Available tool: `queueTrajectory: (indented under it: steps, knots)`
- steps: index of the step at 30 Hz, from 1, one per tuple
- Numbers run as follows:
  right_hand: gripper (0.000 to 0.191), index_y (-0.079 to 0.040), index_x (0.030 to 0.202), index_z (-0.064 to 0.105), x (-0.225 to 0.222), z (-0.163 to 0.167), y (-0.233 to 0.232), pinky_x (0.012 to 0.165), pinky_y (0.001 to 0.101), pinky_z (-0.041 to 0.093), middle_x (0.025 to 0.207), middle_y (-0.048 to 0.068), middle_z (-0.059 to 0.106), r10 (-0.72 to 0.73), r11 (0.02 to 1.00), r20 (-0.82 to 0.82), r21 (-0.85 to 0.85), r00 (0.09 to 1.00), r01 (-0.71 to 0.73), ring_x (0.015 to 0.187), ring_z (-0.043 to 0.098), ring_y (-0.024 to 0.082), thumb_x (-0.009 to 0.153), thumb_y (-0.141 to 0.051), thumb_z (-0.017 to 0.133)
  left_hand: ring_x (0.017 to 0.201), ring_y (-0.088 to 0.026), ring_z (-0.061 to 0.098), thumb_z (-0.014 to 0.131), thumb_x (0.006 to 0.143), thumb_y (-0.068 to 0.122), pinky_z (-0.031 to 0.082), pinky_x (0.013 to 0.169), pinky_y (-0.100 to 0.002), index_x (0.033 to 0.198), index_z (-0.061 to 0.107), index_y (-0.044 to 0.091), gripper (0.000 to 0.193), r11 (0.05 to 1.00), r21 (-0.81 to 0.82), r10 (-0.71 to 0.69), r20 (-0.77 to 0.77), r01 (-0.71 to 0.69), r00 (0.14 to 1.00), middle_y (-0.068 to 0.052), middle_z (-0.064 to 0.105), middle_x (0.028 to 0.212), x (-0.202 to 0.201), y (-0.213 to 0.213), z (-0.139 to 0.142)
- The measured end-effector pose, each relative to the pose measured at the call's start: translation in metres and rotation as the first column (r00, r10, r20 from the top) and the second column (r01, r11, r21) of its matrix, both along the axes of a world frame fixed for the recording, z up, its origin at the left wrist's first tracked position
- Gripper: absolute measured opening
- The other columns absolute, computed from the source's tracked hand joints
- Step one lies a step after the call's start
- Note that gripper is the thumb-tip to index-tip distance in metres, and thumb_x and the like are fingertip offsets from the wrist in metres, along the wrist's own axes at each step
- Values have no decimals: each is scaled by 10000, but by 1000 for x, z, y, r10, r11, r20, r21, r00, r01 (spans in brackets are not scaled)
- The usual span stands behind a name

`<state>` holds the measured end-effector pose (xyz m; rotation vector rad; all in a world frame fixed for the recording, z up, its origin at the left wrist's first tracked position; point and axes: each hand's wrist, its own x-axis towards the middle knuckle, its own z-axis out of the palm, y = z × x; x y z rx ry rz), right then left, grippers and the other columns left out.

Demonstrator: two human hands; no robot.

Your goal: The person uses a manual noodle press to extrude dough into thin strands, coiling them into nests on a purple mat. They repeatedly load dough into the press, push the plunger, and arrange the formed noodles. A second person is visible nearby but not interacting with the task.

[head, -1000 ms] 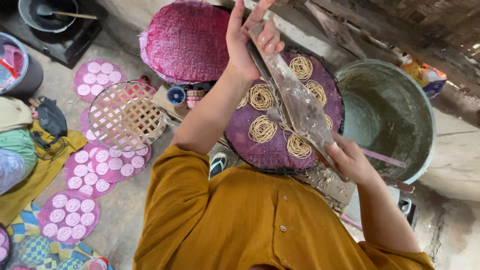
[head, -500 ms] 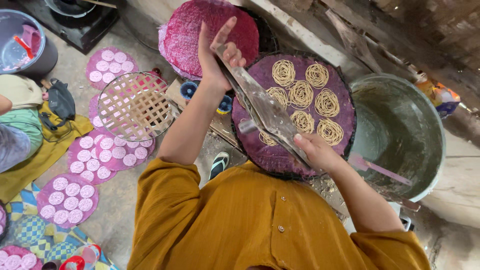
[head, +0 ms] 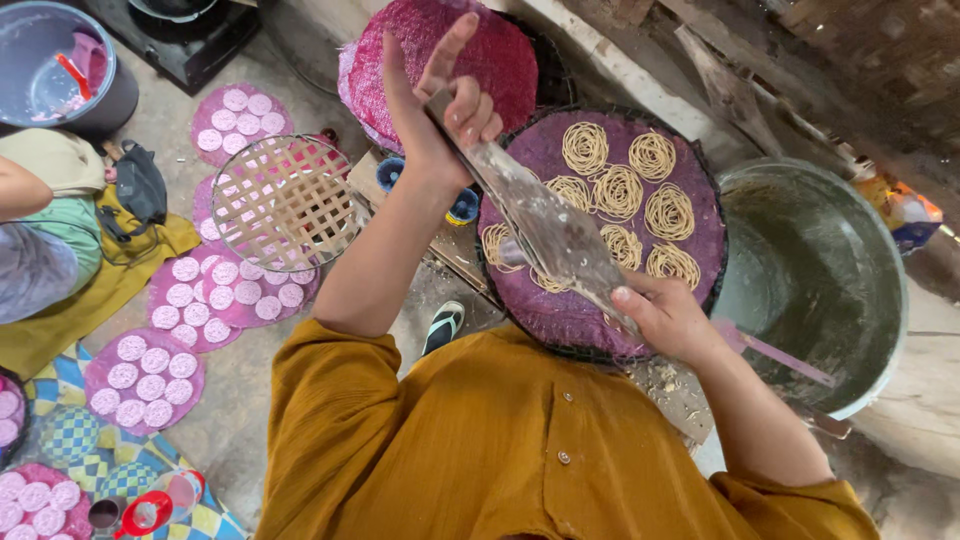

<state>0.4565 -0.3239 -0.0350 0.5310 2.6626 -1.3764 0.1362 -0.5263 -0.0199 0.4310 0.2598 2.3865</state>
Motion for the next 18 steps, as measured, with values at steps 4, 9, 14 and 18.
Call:
queueTrajectory:
  steps: [4, 9, 14, 18]
  knots:
    - [575, -67, 1392, 602, 13, 8, -5, 608, 344, 608, 881, 61, 756, -228, 950, 219, -165, 949, 267, 715, 695, 124, 911, -380, 639, 459, -168, 331, 324, 1026, 719, 308, 526, -354, 1383, 594, 64, 793, 998, -65, -10, 42, 13, 999, -2, 319, 535, 19, 8, -9]
    - [627, -112, 1453, 599, -2, 5, -10, 630, 338, 569, 794, 136, 754, -160, 973, 135, 190, 978, 133, 649, 708, 179, 917, -434, 646, 423, -165, 310, 332, 1030, 700, 298, 483, -363, 1293, 601, 58, 744, 999, -40, 8, 48, -6, 999, 6, 305, 519, 6, 22, -9]
    - [607, -66, 1445, 602, -28, -17, -21, 711, 357, 568, 852, 179, 736, 14, 953, -83, 301, 996, 12, 742, 729, 184, 963, -432, 650, 406, -173, 307, 334, 1029, 685, 306, 472, -382, 1221, 610, 79, 693, 996, -81, 51, 30, -48, 998, -1, 312, 510, -14, 8, -4]
    - [574, -40, 1410, 609, -39, -26, -24, 705, 341, 572, 894, 143, 759, 43, 979, -154, 201, 987, -11, 747, 727, 163, 968, -402, 660, 492, -171, 429, 334, 1076, 666, 407, 574, -376, 1297, 630, 54, 715, 991, -89, 98, -61, -103, 993, -11, 393, 566, -22, -4, -7]
